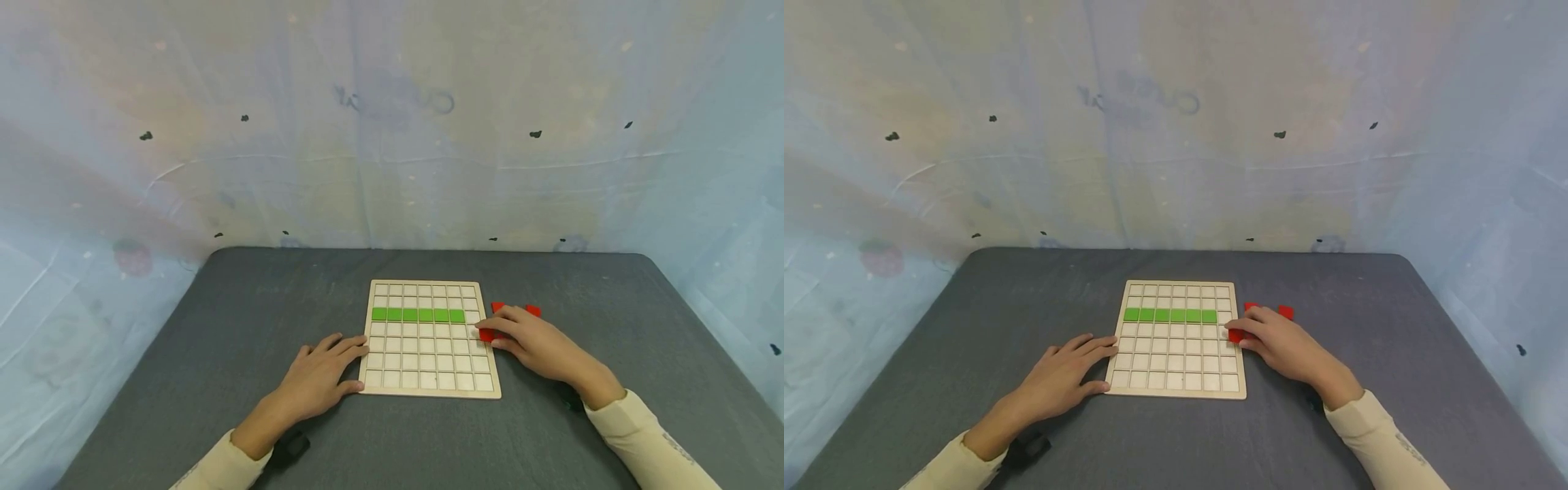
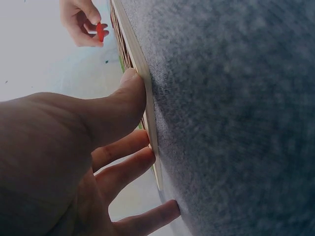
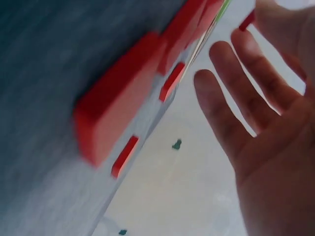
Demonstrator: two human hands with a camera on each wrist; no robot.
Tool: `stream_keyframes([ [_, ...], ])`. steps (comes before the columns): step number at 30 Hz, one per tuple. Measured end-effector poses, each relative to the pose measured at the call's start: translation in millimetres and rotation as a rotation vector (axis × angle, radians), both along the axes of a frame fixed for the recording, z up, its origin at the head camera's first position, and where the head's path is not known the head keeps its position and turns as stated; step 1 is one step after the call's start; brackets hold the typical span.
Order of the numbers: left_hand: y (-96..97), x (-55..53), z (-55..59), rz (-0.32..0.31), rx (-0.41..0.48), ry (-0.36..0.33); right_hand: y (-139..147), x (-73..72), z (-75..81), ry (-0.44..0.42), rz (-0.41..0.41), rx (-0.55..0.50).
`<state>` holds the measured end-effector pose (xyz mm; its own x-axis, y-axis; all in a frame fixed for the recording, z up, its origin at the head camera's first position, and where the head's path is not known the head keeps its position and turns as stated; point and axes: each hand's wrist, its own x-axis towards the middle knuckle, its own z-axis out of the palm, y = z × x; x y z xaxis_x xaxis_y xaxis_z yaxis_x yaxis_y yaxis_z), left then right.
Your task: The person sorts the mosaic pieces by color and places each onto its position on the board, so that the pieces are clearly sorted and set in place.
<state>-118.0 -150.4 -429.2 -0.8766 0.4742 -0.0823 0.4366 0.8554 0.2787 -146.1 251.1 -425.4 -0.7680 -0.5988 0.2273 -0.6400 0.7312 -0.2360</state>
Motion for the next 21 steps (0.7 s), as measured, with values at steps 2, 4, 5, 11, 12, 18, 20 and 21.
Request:
stream_keyframes([
  [2,-0.2,0.2,-0.5,-0.001,0.002,0.000,-6,-1.3,1.7,-0.003,0.016,-0.011],
  [4,-0.4,0.3,-1.1,-0.002,0.001,0.002,-12,-3.5,3.2,-0.001,0.036,-0.011],
  [5,-0.3,0.2,-1.4,-0.002,0.000,0.002,-16,-4.8,4.1,-0.002,0.050,-0.015],
  [11,-0.2,1.4,-1.6,-0.010,0.006,0.008,-34,-14.2,8.5,-0.018,0.089,-0.013],
  [12,-0.2,1.6,-1.5,-0.011,0.007,0.012,-36,-16.0,9.0,-0.020,0.091,-0.008],
  [18,0.0,1.0,-0.4,-0.007,0.007,0.015,-53,-24.4,10.4,-0.034,0.115,-0.015],
  [20,-0.1,0.7,0.0,-0.006,0.002,0.011,-57,-26.0,10.1,-0.039,0.122,-0.019],
  [21,-0.2,0.6,0.0,-0.005,-0.003,0.009,-60,-26.7,10.0,-0.040,0.124,-0.018],
])
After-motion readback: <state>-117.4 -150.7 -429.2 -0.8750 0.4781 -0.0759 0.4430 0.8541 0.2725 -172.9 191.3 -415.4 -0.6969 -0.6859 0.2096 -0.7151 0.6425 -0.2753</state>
